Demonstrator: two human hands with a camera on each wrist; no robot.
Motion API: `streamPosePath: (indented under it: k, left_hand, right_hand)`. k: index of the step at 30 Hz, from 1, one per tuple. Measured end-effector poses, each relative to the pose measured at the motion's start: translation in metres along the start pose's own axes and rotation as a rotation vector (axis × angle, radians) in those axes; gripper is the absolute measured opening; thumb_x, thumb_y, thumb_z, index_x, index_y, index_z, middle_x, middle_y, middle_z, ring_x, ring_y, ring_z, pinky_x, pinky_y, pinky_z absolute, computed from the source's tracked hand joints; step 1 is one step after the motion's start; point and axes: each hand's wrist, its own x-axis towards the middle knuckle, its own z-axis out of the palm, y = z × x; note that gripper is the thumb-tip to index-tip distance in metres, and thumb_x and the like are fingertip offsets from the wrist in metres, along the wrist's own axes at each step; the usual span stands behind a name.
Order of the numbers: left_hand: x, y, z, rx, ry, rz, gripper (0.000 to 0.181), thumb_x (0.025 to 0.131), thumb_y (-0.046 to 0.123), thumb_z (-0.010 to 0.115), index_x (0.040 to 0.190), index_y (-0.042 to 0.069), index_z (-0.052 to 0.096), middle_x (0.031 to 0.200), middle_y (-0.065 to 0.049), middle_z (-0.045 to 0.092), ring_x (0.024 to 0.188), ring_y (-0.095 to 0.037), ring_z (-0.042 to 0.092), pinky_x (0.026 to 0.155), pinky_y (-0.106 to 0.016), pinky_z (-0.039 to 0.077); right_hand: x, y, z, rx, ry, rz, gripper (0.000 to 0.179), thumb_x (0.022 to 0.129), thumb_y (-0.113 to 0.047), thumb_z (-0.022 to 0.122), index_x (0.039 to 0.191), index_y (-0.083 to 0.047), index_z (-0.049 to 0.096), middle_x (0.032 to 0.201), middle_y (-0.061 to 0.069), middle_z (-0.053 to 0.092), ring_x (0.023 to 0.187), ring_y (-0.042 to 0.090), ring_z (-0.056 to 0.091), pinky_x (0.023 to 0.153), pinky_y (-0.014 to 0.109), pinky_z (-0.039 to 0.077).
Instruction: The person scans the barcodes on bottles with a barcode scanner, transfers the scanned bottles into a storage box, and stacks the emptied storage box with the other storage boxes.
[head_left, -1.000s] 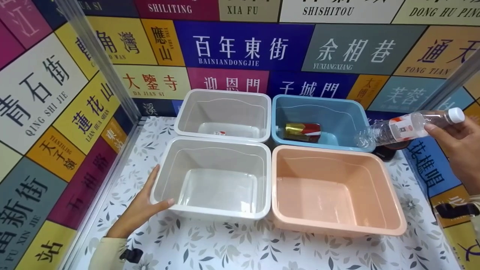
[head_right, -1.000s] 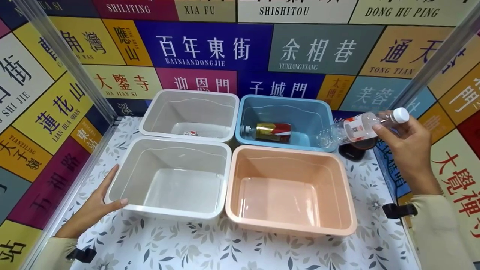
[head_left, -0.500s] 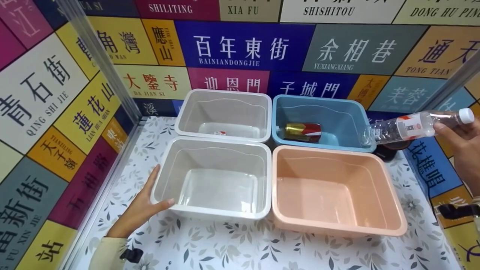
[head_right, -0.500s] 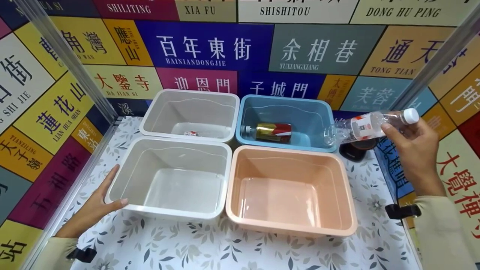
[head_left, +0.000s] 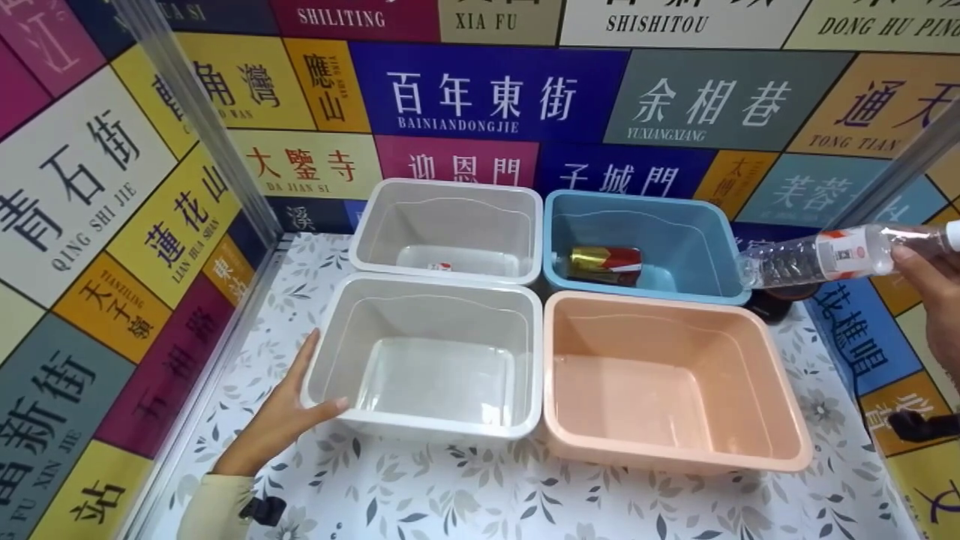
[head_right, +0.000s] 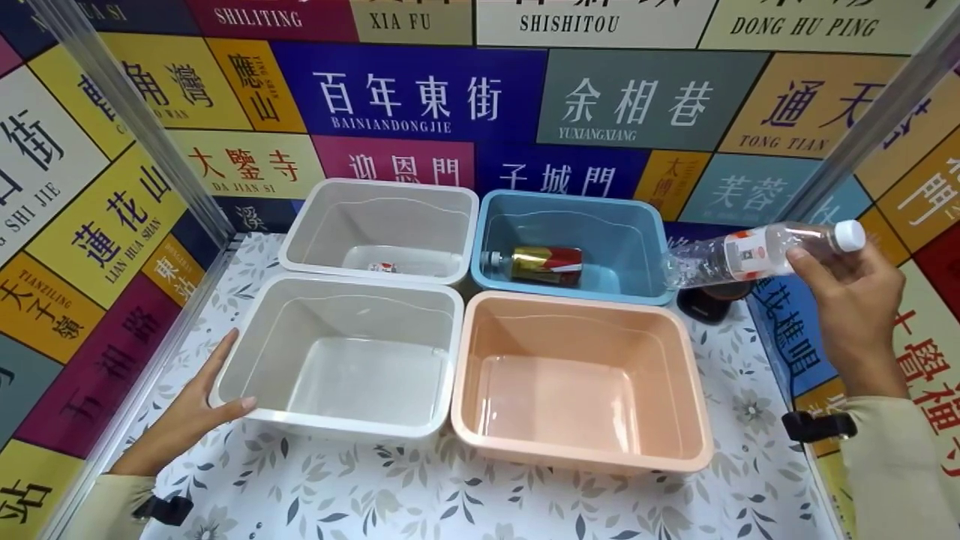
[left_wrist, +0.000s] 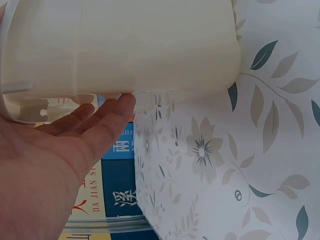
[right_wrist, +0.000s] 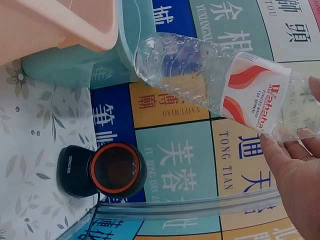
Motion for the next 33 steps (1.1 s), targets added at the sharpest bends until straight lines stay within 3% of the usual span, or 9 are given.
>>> streamPosePath:
  k: [4, 10, 16, 19, 22, 24, 27, 29, 33]
  left_hand:
    - [0.0, 0.0, 0.0, 0.005, -0.003, -0.001, 0.105, 0.086, 0.041, 0.079, 0.155, 0.059, 0.001, 0.168, 0.015, -0.002, 0.154, -0.03, 0.003, 0.111, -0.077, 0.01]
    - [0.0, -0.001, 0.0, -0.003, -0.005, -0.008, 0.105, 0.086, 0.04, 0.079, 0.155, 0.059, 0.001, 0.168, 0.014, -0.003, 0.153, -0.033, 0.006, 0.111, -0.076, 0.013]
    - [0.001, -0.001, -0.001, 0.014, -0.002, -0.008, 0.106, 0.086, 0.041, 0.079, 0.155, 0.06, 0.001, 0.168, 0.011, -0.002, 0.153, -0.034, 0.007, 0.111, -0.077, 0.013]
    - [0.0, -0.001, -0.001, 0.011, -0.005, -0.011, 0.106, 0.087, 0.041, 0.079, 0.155, 0.06, 0.0, 0.168, 0.011, -0.002, 0.153, -0.033, 0.007, 0.111, -0.077, 0.013]
    - [0.0, 0.0, -0.001, 0.002, -0.011, -0.014, 0.105, 0.088, 0.041, 0.078, 0.155, 0.059, 0.0, 0.168, 0.012, -0.003, 0.153, -0.033, 0.007, 0.111, -0.076, 0.014]
    - [0.0, 0.001, 0.0, -0.007, -0.015, -0.015, 0.104, 0.088, 0.04, 0.078, 0.154, 0.059, 0.0, 0.168, 0.012, -0.003, 0.153, -0.032, 0.007, 0.111, -0.076, 0.015]
    - [0.001, 0.001, 0.0, -0.007, -0.017, -0.015, 0.104, 0.088, 0.04, 0.077, 0.154, 0.059, -0.001, 0.167, 0.013, -0.004, 0.153, -0.032, 0.006, 0.111, -0.076, 0.014]
    - [0.001, 0.0, -0.001, -0.004, -0.018, -0.017, 0.104, 0.088, 0.04, 0.077, 0.154, 0.06, -0.001, 0.167, 0.013, -0.004, 0.153, -0.032, 0.005, 0.111, -0.077, 0.013]
    - [0.001, 0.0, -0.001, -0.002, -0.017, -0.019, 0.104, 0.088, 0.041, 0.077, 0.154, 0.06, 0.0, 0.167, 0.013, -0.004, 0.153, -0.032, 0.005, 0.111, -0.077, 0.013]
  right_hand:
    - [0.001, 0.011, -0.006, -0.054, 0.005, -0.002, 0.043, 0.103, -0.024, 0.057, 0.145, -0.018, 0.05, 0.133, -0.004, 0.057, 0.106, 0.011, 0.049, 0.094, 0.016, 0.039]
    - [0.002, 0.038, -0.019, -0.165, 0.03, 0.065, 0.047, 0.1, -0.038, 0.061, 0.145, -0.031, 0.05, 0.121, -0.007, 0.055, 0.089, 0.008, 0.053, 0.071, 0.007, 0.045]
    - [-0.001, 0.057, -0.026, -0.224, 0.036, 0.055, 0.048, 0.1, -0.037, 0.06, 0.147, -0.035, 0.046, 0.121, -0.008, 0.054, 0.085, 0.007, 0.053, 0.068, 0.005, 0.045]
    - [-0.005, 0.06, -0.026, -0.179, 0.003, 0.066, 0.049, 0.102, -0.033, 0.058, 0.149, -0.031, 0.044, 0.121, -0.012, 0.051, 0.09, 0.005, 0.052, 0.073, 0.004, 0.044]
    - [-0.008, 0.061, -0.024, -0.136, -0.031, 0.079, 0.049, 0.104, -0.029, 0.055, 0.151, -0.026, 0.041, 0.124, -0.016, 0.048, 0.099, 0.005, 0.048, 0.086, 0.007, 0.043]
    - [-0.01, 0.061, -0.022, -0.117, -0.034, 0.103, 0.051, 0.106, -0.028, 0.053, 0.154, -0.026, 0.037, 0.132, -0.016, 0.045, 0.108, 0.007, 0.044, 0.102, 0.012, 0.037]
    - [-0.014, 0.059, -0.019, -0.086, -0.022, 0.164, 0.055, 0.105, -0.028, 0.054, 0.156, -0.027, 0.032, 0.139, -0.011, 0.044, 0.117, 0.01, 0.043, 0.115, 0.019, 0.029]
    - [-0.016, 0.059, -0.016, -0.098, -0.014, 0.197, 0.058, 0.105, -0.029, 0.054, 0.157, -0.028, 0.029, 0.147, -0.004, 0.042, 0.121, 0.012, 0.042, 0.12, 0.03, 0.026]
    - [-0.019, 0.062, -0.01, -0.105, -0.014, 0.238, 0.056, 0.104, -0.032, 0.055, 0.156, -0.027, 0.035, 0.156, -0.002, 0.043, 0.13, 0.012, 0.046, 0.121, 0.038, 0.023]
